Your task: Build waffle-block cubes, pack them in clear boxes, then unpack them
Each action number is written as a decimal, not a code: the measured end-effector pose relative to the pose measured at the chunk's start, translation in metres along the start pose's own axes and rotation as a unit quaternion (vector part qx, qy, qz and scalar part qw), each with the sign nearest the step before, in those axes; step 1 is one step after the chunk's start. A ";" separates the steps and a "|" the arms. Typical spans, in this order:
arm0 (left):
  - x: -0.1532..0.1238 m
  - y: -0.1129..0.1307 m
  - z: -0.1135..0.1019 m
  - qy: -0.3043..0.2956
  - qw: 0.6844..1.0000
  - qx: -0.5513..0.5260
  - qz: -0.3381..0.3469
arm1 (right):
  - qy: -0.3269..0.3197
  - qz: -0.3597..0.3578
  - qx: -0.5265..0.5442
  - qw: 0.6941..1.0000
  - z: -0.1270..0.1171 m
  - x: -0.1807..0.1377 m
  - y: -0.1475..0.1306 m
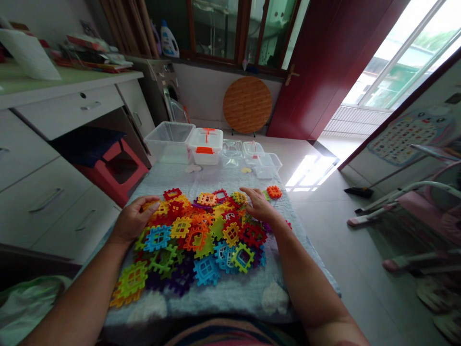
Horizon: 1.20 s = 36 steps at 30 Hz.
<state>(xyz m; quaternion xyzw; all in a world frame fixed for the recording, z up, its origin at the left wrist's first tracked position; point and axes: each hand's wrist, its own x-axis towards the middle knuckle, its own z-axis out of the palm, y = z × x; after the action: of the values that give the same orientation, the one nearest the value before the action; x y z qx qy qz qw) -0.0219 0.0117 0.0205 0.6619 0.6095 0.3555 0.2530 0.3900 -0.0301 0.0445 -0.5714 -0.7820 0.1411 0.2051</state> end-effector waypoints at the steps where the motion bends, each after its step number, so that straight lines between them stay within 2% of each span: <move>1: 0.000 -0.001 0.000 0.001 1.000 -0.002 0.001 | -0.009 0.000 0.004 1.000 0.003 0.003 -0.002; 5: 0.000 -0.004 0.000 0.001 1.000 0.003 0.006 | -0.015 0.002 0.017 1.000 0.009 0.010 0.001; 11: 0.000 -0.001 0.000 0.003 1.000 0.005 0.007 | 0.052 0.016 0.120 0.991 0.007 0.008 0.000; 15: -0.002 0.003 -0.001 0.003 1.000 0.003 0.005 | 0.028 -0.001 0.270 0.962 0.007 0.009 -0.013; 18: -0.002 0.002 -0.001 0.006 1.000 -0.002 0.002 | 0.020 0.023 0.358 0.933 0.004 0.010 -0.014; 20: -0.002 0.000 -0.001 0.004 1.000 0.001 0.001 | 0.050 0.063 0.327 0.942 0.001 0.009 -0.008; 22: -0.001 -0.001 0.000 0.002 1.000 0.001 0.004 | 0.080 0.089 0.233 0.965 -0.002 0.007 -0.002; 26: -0.001 -0.002 -0.001 -0.002 1.000 -0.005 0.009 | 0.045 0.051 0.077 0.995 0.000 0.003 0.001; 30: -0.002 0.001 -0.001 -0.002 1.000 0.003 0.003 | 0.004 0.013 0.048 0.999 0.010 0.007 -0.001; 36: -0.002 0.003 -0.001 -0.001 1.000 0.012 0.002 | 0.036 -0.013 0.074 0.997 0.016 0.011 0.005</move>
<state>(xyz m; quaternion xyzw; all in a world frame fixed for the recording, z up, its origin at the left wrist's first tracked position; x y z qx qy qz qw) -0.0210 0.0089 0.0232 0.6665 0.6121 0.3479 0.2450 0.3835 -0.0178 0.0299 -0.5490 -0.7690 0.1747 0.2769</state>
